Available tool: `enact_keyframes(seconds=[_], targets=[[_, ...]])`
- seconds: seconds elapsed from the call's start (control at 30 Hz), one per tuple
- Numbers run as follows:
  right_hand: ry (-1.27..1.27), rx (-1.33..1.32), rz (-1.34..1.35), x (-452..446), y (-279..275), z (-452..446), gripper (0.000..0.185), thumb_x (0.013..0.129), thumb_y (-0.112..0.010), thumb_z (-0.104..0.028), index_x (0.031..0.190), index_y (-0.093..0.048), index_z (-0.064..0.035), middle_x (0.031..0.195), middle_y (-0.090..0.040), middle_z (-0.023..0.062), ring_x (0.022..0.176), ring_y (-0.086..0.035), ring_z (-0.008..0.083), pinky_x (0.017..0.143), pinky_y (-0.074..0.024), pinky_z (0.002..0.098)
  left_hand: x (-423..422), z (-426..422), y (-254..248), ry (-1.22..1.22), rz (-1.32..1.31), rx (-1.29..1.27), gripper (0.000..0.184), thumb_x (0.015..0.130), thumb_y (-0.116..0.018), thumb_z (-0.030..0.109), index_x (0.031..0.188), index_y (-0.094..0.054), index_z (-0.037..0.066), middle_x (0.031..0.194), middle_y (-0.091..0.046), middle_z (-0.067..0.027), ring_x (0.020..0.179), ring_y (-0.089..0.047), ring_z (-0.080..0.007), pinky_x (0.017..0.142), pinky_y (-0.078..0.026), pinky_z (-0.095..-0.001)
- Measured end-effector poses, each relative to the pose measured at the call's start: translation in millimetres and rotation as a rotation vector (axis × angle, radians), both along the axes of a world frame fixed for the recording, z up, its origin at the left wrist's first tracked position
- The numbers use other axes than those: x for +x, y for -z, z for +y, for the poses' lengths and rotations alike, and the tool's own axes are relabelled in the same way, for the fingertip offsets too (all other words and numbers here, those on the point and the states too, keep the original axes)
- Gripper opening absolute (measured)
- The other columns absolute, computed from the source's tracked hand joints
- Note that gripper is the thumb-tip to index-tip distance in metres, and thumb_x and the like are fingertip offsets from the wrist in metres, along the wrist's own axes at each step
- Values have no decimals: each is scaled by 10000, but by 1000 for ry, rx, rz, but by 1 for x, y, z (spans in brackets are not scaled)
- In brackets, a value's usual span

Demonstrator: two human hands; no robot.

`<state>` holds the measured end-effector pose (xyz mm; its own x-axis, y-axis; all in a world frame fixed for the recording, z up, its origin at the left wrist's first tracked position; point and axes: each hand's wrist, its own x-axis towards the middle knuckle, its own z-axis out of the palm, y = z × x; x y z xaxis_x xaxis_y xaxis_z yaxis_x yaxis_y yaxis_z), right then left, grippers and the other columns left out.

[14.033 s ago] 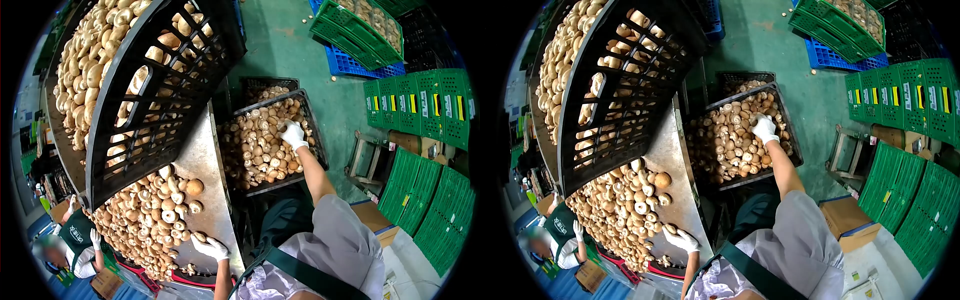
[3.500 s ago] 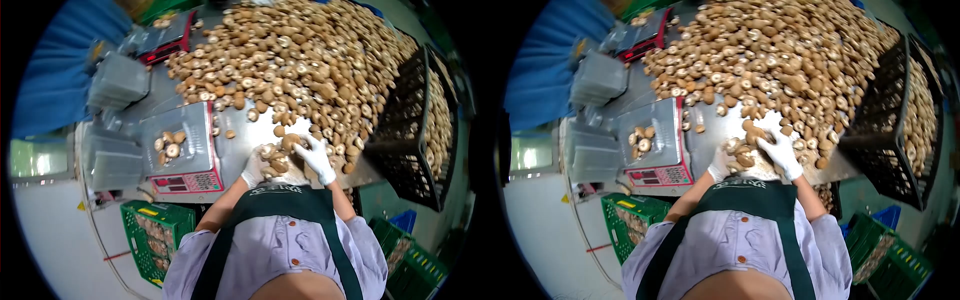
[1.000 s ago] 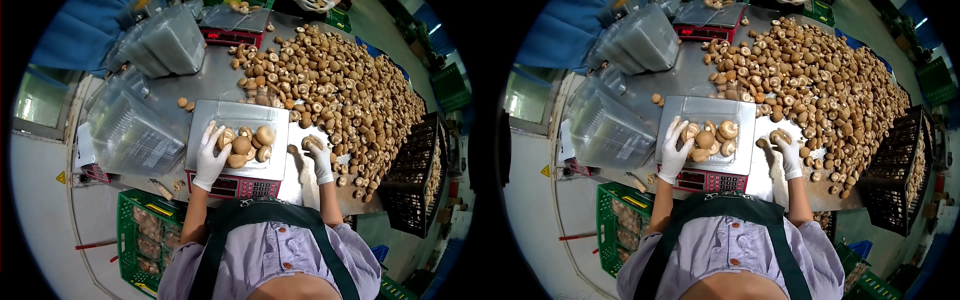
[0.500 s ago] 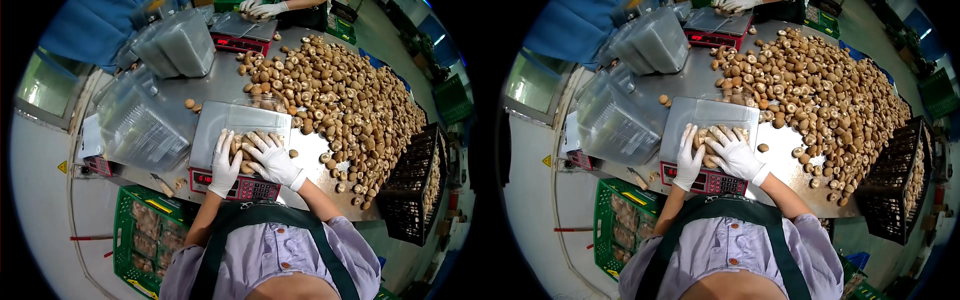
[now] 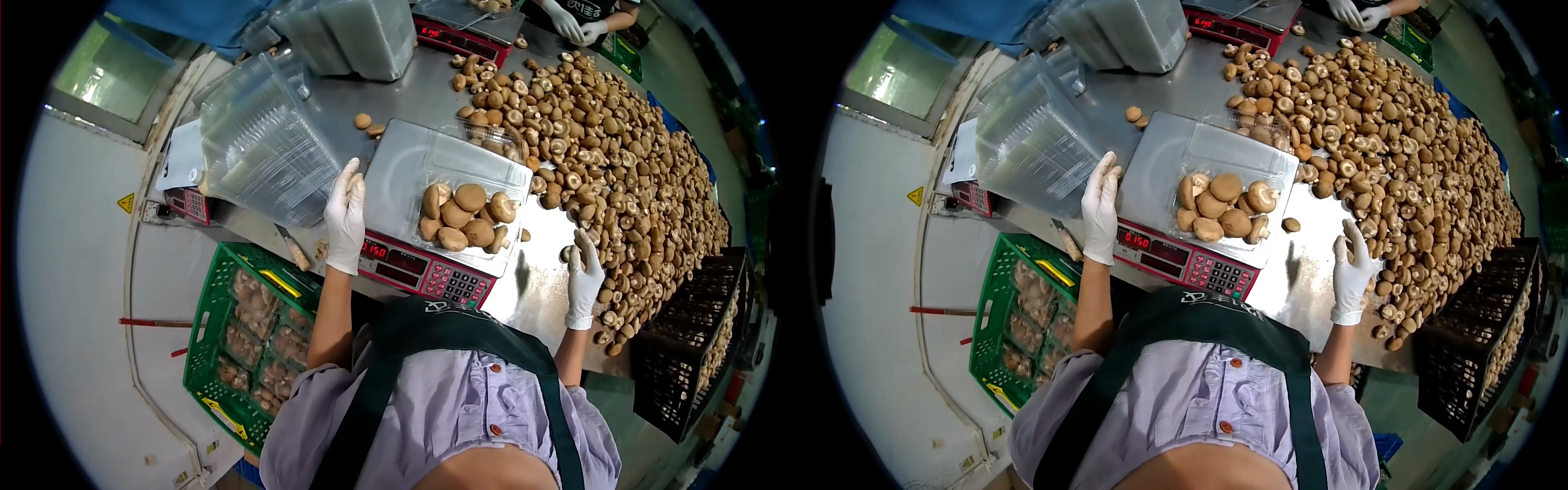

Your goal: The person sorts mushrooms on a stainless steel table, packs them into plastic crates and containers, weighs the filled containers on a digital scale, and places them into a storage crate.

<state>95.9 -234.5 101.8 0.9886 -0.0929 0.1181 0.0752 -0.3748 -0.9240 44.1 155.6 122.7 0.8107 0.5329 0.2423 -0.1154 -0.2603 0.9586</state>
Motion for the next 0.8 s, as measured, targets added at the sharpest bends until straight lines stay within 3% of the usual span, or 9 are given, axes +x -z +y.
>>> enact_keyframes(seconds=[0.17,0.27,0.37,0.53,0.63,0.73,0.8], targets=[[-27,-382,-5,-6,11,-20,282,879,-611,-130,1113,-607,26,1013,-661,137,930,-619,174,820,-487,280,4,-5,-1,66,22,-54,383,949,-506,178,1273,-483,-25,1207,-547,-108,1079,-527,-164,943,-399,-279],[-19,-416,-3,-3,32,-33,225,865,-600,-110,1057,-635,3,933,-675,143,861,-640,196,777,-494,296,8,-18,-9,102,129,18,350,919,-523,93,1258,-508,7,1188,-557,-89,1023,-542,-151,904,-425,-285],[105,-627,28,4,34,-46,266,821,-624,-192,1044,-651,-49,919,-666,181,856,-653,274,760,-504,339,15,-35,-6,163,147,71,383,887,-528,67,1264,-493,9,1271,-495,-113,1105,-528,-215,931,-421,-308],[396,-762,98,41,63,-90,348,779,-653,-268,1091,-632,-117,876,-653,187,830,-627,344,721,-505,414,20,-53,-7,200,162,151,376,874,-546,44,1248,-513,20,1274,-494,-109,1110,-523,-222,938,-423,-321],[456,-764,78,66,51,-96,376,775,-654,-276,1117,-617,-125,947,-638,198,865,-612,356,749,-497,426,23,-51,-3,222,170,126,378,881,-540,46,1257,-507,24,1303,-476,-109,1138,-505,-220,960,-395,-327],[381,-814,88,94,56,-93,591,750,-675,-333,1275,-481,-143,1226,-512,191,1118,-494,338,887,-455,428,25,-50,-5,224,189,138,374,892,-523,66,1264,-503,32,1328,-457,-111,1157,-492,-223,970,-376,-329],[333,-889,65,110,92,-85,699,706,-705,-407,1307,-446,-162,1329,-404,222,1223,-383,404,958,-386,497,25,-51,-3,221,202,161,372,895,-521,71,1265,-504,35,1328,-457,-112,1157,-491,-222,967,-379,-328]])
